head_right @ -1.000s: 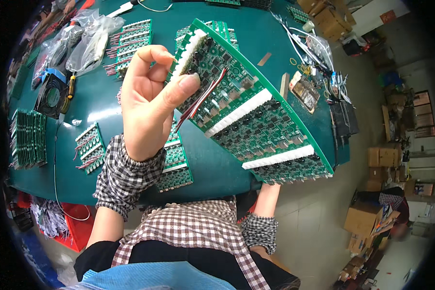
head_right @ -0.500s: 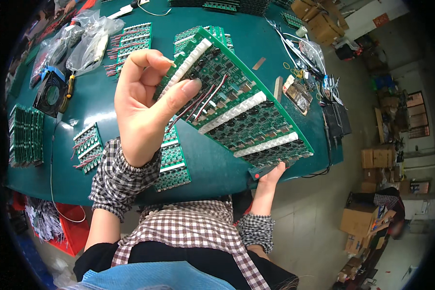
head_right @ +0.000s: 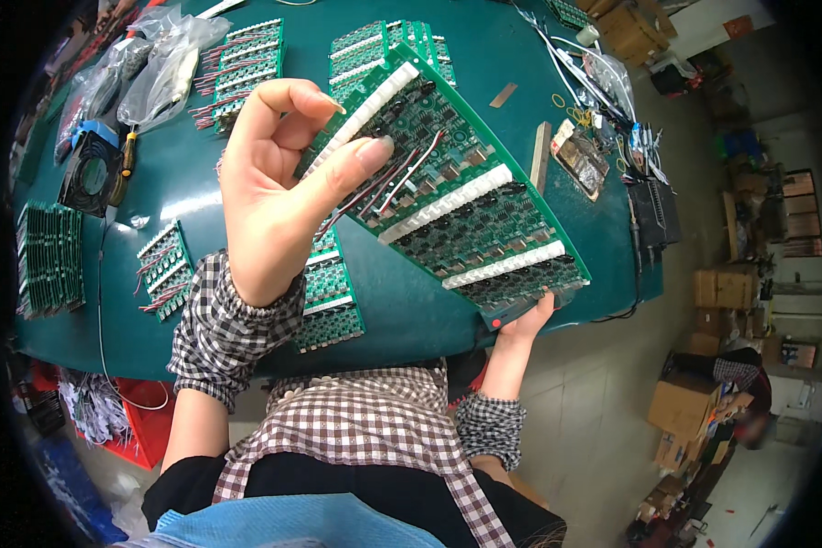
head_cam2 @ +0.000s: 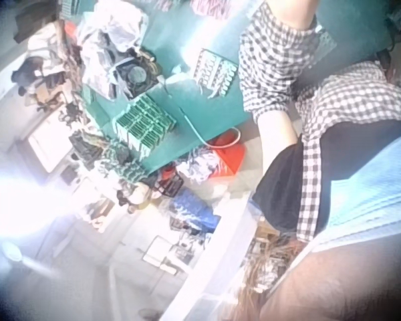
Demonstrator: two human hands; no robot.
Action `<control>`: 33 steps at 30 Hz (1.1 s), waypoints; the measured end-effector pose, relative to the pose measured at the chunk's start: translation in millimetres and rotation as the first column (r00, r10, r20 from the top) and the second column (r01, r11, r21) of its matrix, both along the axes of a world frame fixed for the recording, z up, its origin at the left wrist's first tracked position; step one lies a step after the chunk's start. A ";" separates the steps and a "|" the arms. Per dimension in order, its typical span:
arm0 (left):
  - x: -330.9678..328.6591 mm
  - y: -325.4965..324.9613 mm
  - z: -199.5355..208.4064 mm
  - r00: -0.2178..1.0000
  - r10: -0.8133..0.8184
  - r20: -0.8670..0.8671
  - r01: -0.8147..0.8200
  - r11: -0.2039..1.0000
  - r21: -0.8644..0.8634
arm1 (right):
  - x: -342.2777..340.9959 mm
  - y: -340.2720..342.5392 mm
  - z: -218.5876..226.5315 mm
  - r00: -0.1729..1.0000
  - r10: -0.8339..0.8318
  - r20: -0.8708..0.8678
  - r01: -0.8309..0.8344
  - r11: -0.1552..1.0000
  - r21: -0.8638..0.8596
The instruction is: Soldering wires or components onto multiple green printed circuit boards on an assembly line.
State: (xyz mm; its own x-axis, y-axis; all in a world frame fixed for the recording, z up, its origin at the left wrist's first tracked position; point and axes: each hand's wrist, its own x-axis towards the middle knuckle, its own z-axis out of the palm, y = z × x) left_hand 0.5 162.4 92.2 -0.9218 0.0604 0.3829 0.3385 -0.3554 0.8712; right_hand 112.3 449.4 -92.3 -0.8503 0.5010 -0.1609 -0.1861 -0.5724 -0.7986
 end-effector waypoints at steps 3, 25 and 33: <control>-8.2 3.8 -12.1 0.998 -0.020 0.066 0.021 1.000 -0.016 | -7.9 -10.9 17.0 0.997 -0.059 0.047 0.063 0.994 -0.087; -50.0 -17.1 -148.2 1.000 -0.008 0.020 0.022 0.343 -0.939 | 22.1 -88.6 16.7 0.948 0.309 -0.070 -0.314 0.889 -0.334; -54.2 -15.7 -135.3 0.982 -0.044 0.183 0.181 0.476 -0.860 | 19.1 -87.0 22.2 0.960 0.273 -0.066 -0.280 0.915 -0.290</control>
